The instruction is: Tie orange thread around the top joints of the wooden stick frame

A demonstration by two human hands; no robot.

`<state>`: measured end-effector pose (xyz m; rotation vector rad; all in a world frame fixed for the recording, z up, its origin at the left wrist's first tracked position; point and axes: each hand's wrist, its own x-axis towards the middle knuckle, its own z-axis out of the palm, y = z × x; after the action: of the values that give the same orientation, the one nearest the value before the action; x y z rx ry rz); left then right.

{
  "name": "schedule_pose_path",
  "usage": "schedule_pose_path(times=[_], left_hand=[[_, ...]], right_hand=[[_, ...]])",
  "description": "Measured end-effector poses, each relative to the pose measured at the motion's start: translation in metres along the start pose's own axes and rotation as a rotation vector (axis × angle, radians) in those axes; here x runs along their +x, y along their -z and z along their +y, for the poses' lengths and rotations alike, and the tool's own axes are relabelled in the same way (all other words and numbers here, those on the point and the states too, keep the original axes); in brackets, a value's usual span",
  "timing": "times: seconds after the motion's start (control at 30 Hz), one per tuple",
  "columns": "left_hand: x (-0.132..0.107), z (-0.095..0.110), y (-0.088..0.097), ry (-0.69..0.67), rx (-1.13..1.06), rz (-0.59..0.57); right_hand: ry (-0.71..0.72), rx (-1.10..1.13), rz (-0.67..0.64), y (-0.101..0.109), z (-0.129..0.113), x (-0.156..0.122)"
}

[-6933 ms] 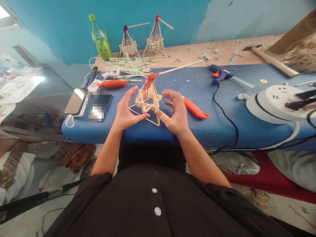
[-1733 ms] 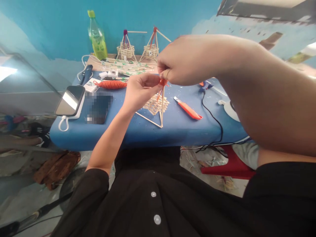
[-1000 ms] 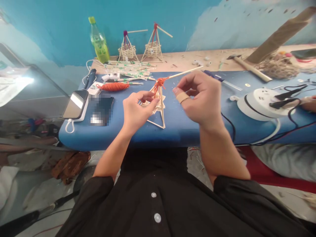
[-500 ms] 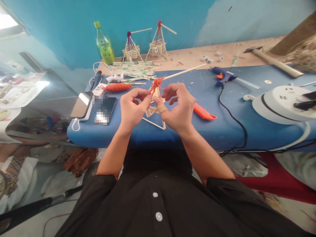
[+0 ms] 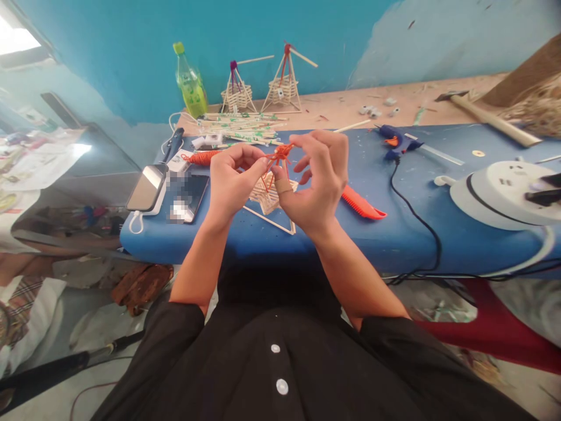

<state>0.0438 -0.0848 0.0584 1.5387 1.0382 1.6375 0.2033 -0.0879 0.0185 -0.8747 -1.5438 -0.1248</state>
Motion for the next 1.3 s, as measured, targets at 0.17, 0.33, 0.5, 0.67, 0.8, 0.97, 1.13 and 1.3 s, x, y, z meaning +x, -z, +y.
schedule_pose_path(times=[0.17, 0.33, 0.5, 0.67, 0.8, 0.97, 1.13, 1.3], left_hand=[[0.002, 0.005, 0.000, -0.055, 0.077, -0.031], [0.012, 0.002, -0.002, -0.033, 0.101, -0.035], [0.017, 0.004, -0.006, -0.051, 0.151, -0.036], [0.016, 0.012, -0.008, -0.127, 0.227, -0.046], [0.014, 0.022, -0.009, -0.167, 0.314, -0.053], [-0.002, 0.024, -0.013, -0.243, 0.413, 0.021], [-0.020, 0.007, -0.016, -0.390, 0.463, 0.048], [-0.026, -0.009, -0.014, -0.469, 0.513, 0.087]], right_hand=[[-0.049, 0.080, -0.107, 0.003, 0.001, 0.005], [-0.182, 0.120, -0.166, 0.006, -0.004, 0.006], [-0.168, 0.096, -0.163, 0.006, -0.004, 0.006], [-0.150, 0.083, -0.152, 0.004, -0.002, 0.006], [-0.138, 0.127, -0.142, 0.004, -0.001, 0.006], [-0.160, 0.102, -0.138, 0.008, -0.003, 0.008], [-0.119, 0.109, -0.121, 0.011, -0.005, 0.010], [-0.092, 0.099, -0.114, 0.011, -0.005, 0.008]])
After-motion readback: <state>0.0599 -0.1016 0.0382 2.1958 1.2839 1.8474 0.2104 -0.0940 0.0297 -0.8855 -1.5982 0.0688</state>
